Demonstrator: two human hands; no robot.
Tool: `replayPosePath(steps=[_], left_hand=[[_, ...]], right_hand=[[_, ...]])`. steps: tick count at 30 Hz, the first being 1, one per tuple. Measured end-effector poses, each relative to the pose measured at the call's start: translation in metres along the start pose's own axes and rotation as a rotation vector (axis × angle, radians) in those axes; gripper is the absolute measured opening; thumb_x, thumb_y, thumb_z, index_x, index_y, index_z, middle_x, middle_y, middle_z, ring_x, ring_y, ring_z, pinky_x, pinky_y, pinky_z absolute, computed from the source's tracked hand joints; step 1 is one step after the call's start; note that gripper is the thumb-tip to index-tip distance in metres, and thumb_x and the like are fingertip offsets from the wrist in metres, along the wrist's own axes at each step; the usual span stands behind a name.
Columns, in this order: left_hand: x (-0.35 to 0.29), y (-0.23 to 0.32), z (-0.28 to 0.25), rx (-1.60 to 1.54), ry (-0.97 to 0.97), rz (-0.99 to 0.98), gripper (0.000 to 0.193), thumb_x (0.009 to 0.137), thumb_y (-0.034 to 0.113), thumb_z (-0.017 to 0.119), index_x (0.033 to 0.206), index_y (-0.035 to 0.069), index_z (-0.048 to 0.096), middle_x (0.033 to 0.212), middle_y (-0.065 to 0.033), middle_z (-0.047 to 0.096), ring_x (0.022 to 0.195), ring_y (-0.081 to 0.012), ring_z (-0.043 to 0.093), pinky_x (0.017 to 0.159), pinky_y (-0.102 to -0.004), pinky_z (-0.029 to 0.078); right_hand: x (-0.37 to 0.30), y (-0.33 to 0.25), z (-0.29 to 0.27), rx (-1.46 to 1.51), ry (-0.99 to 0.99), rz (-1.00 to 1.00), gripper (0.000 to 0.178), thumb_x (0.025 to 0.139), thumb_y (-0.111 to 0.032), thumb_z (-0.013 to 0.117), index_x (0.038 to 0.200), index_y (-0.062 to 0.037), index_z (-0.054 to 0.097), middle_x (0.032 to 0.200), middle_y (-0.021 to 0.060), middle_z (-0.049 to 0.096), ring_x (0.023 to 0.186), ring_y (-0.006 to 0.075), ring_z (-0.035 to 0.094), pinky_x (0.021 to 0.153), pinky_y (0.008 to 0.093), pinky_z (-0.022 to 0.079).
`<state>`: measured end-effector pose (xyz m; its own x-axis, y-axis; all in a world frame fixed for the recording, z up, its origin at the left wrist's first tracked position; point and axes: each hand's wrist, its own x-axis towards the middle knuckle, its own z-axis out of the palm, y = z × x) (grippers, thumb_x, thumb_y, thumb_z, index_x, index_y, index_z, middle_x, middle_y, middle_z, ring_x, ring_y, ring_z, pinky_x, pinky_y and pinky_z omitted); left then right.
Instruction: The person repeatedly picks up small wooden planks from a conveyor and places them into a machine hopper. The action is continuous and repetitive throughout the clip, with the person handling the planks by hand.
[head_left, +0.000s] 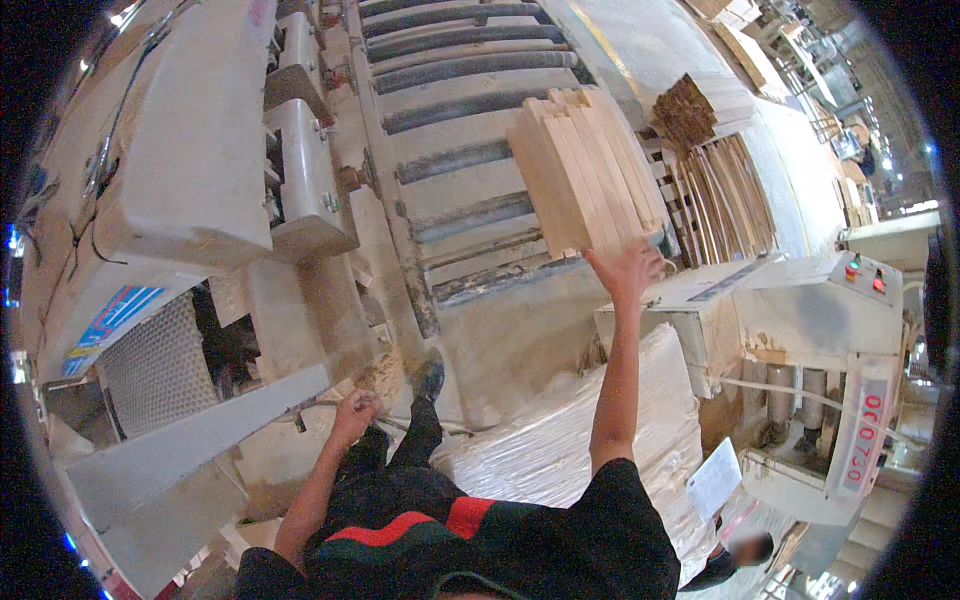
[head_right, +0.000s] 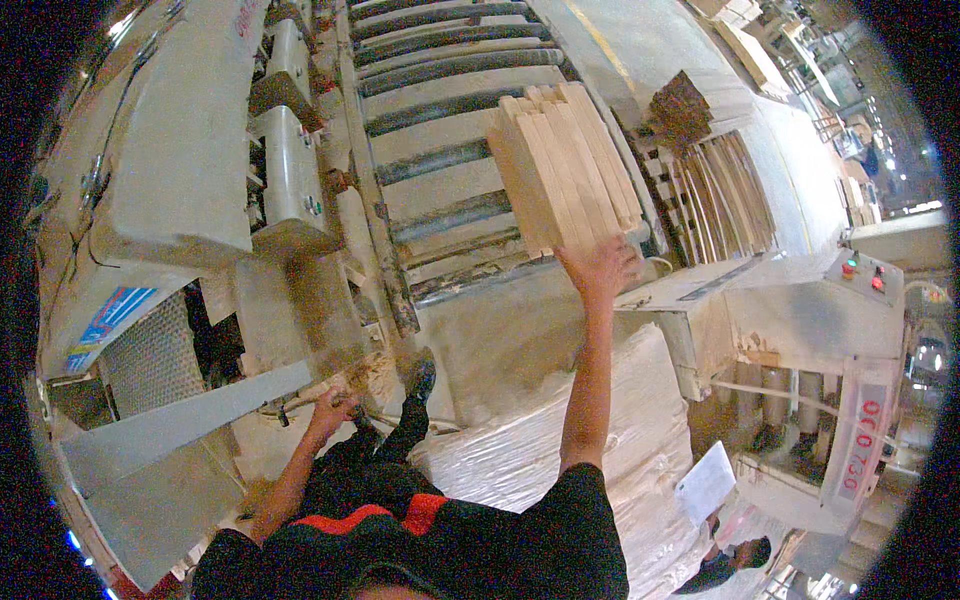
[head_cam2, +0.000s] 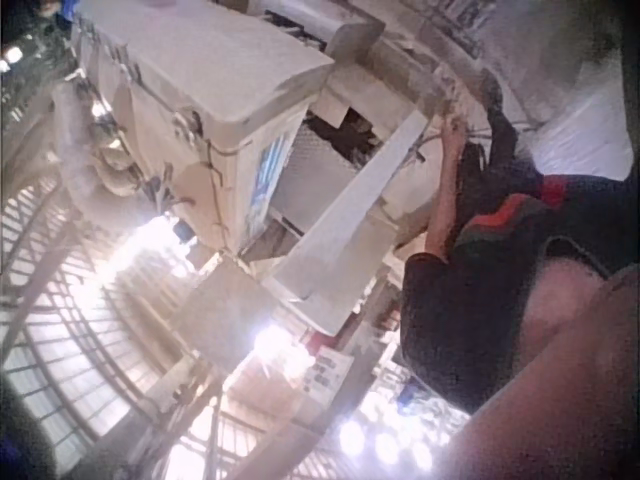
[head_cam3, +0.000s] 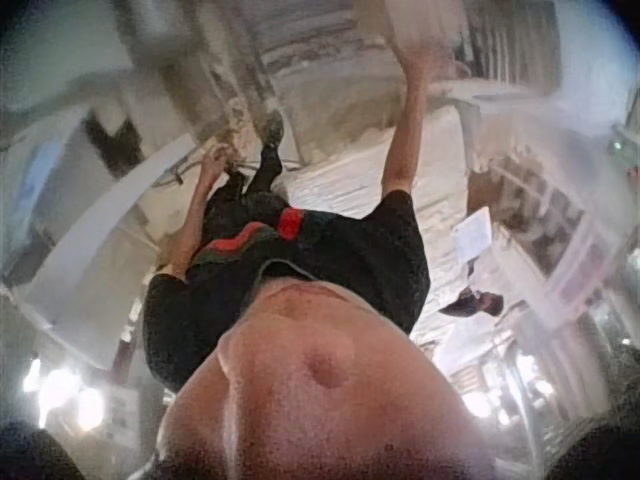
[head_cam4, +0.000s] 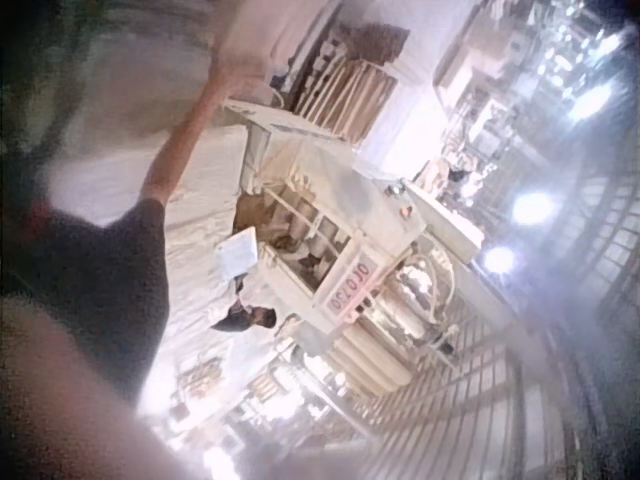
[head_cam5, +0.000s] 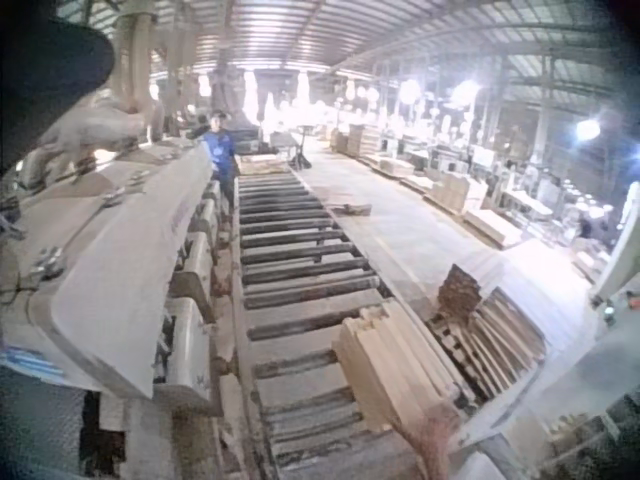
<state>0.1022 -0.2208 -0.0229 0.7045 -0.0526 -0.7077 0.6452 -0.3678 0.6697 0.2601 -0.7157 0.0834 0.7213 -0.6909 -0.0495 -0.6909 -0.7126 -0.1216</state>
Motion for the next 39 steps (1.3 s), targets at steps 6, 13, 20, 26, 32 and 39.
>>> replayPosePath(steps=[6,13,20,26,32,39], left_hand=[[0.010,-0.018,0.001,-0.003,-0.113,0.079,0.032,0.083,0.022,0.065,0.104,-0.001,0.056,0.080,-0.0081,0.063,0.071,-0.0136,0.059,0.061,-0.0293,0.049],[0.019,-0.004,0.007,-0.018,-0.146,0.111,0.036,0.084,0.023,0.064,0.109,-0.001,0.055,0.090,-0.0114,0.065,0.073,-0.0161,0.062,0.063,-0.0294,0.051],[0.025,0.079,0.067,-0.351,-0.455,0.080,0.050,0.085,0.034,0.062,0.120,0.001,0.049,0.103,-0.0111,0.064,0.087,-0.0199,0.064,0.075,-0.0315,0.052],[0.001,0.112,0.106,-0.383,-0.653,0.447,0.067,0.088,0.044,0.053,0.140,0.012,0.024,0.134,-0.0175,0.043,0.115,-0.0307,0.050,0.091,-0.0446,0.045],[-0.098,0.071,0.051,-0.529,-0.878,0.684,0.104,0.074,0.049,0.070,0.145,0.018,0.002,0.148,-0.0145,0.018,0.131,-0.0307,0.031,0.102,-0.0475,0.034],[-0.193,-0.058,-0.107,-0.687,-0.837,0.846,0.102,0.074,0.054,0.067,0.144,0.012,0.006,0.147,-0.0132,0.020,0.132,-0.0315,0.030,0.106,-0.0450,0.029]], right_hand=[[0.019,-0.008,0.015,0.012,0.051,-0.154,0.117,0.054,-0.057,0.075,0.140,0.0000,0.020,0.130,0.0368,0.032,0.125,0.0486,0.029,0.100,0.0592,0.023],[-0.017,-0.016,0.001,0.065,-0.071,-0.128,0.113,0.054,-0.053,0.076,0.141,-0.0044,0.021,0.127,0.0379,0.035,0.121,0.0504,0.033,0.100,0.0578,0.025],[-0.125,0.025,0.009,0.279,-0.095,-0.016,0.108,0.058,-0.049,0.077,0.140,-0.0042,0.023,0.128,0.0271,0.042,0.121,0.0414,0.036,0.102,0.0487,0.028],[-0.298,0.044,-0.020,1.379,-0.618,0.046,0.103,0.056,-0.032,0.079,0.140,-0.0032,0.026,0.125,0.0132,0.046,0.119,0.0220,0.040,0.100,0.0341,0.030],[-0.470,0.040,-0.033,1.304,-0.600,-0.359,0.108,0.050,-0.028,0.080,0.141,-0.0039,0.026,0.125,0.0115,0.044,0.122,0.0242,0.038,0.103,0.0329,0.026],[-0.585,-0.016,-0.047,1.059,-0.671,-0.763,0.106,0.051,-0.042,0.080,0.138,-0.0062,0.031,0.133,0.0189,0.037,0.126,0.0359,0.032,0.107,0.0432,0.025]])
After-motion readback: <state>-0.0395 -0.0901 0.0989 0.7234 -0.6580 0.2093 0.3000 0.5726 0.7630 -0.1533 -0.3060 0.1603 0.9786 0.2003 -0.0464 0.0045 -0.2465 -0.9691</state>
